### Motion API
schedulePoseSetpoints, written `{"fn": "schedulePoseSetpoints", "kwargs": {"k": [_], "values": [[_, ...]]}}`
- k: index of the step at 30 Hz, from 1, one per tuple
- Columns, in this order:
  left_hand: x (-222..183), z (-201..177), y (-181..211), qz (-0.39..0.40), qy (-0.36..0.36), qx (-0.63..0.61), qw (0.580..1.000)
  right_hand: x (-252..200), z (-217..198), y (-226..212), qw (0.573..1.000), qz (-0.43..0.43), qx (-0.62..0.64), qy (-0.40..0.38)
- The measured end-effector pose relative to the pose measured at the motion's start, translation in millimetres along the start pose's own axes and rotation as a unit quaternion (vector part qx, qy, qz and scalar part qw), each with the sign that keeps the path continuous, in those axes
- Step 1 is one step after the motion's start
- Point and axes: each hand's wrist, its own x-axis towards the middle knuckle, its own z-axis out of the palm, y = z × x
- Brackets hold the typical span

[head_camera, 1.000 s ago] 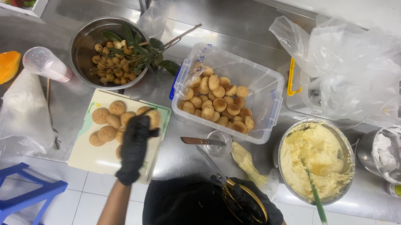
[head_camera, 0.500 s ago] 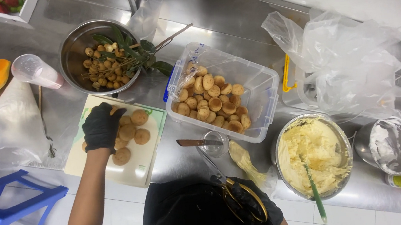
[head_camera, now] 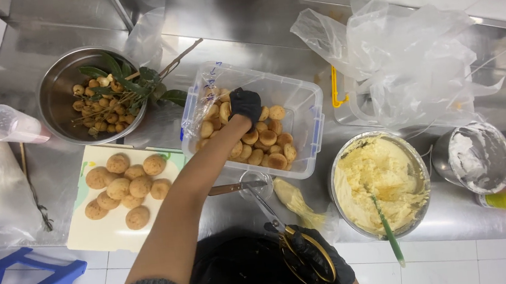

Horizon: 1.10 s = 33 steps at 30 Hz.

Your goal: Filling cream puffs with a piping bag and refilling the piping bag from a bowl.

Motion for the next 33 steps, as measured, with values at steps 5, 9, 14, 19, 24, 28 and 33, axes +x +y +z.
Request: {"fn": "schedulePoseSetpoints", "kwargs": {"k": [5,9,14,19,24,28,33], "values": [[13.3,38.7,-4.2,-0.049,0.042,0.049,0.997,3.9,-25.7,36.1,0.997,-0.060,-0.026,0.039],[-14.9,-18.4,-21.3,0.048,0.132,-0.096,0.985,22.1,-58.1,81.3,0.992,-0.079,0.098,0.013],[-79.6,-144.9,-23.7,0.121,-0.023,-0.525,0.842,23.7,-57.2,43.1,0.962,-0.219,0.138,-0.091],[-176.2,-240.7,-13.0,0.075,-0.242,-0.813,0.524,-2.5,-10.1,-53.5,0.926,-0.136,0.314,-0.158],[-225.6,-234.5,-7.5,0.055,-0.262,-0.930,0.252,60.1,-74.1,51.3,0.921,-0.245,0.184,-0.242],[-243.2,-205.0,0.0,0.044,-0.210,-0.938,0.272,2.5,5.0,-58.6,0.933,-0.157,0.200,-0.254],[-249.5,-214.9,10.2,-0.258,-0.137,-0.894,0.339,46.1,-44.0,38.4,0.962,-0.197,0.120,-0.143]]}}
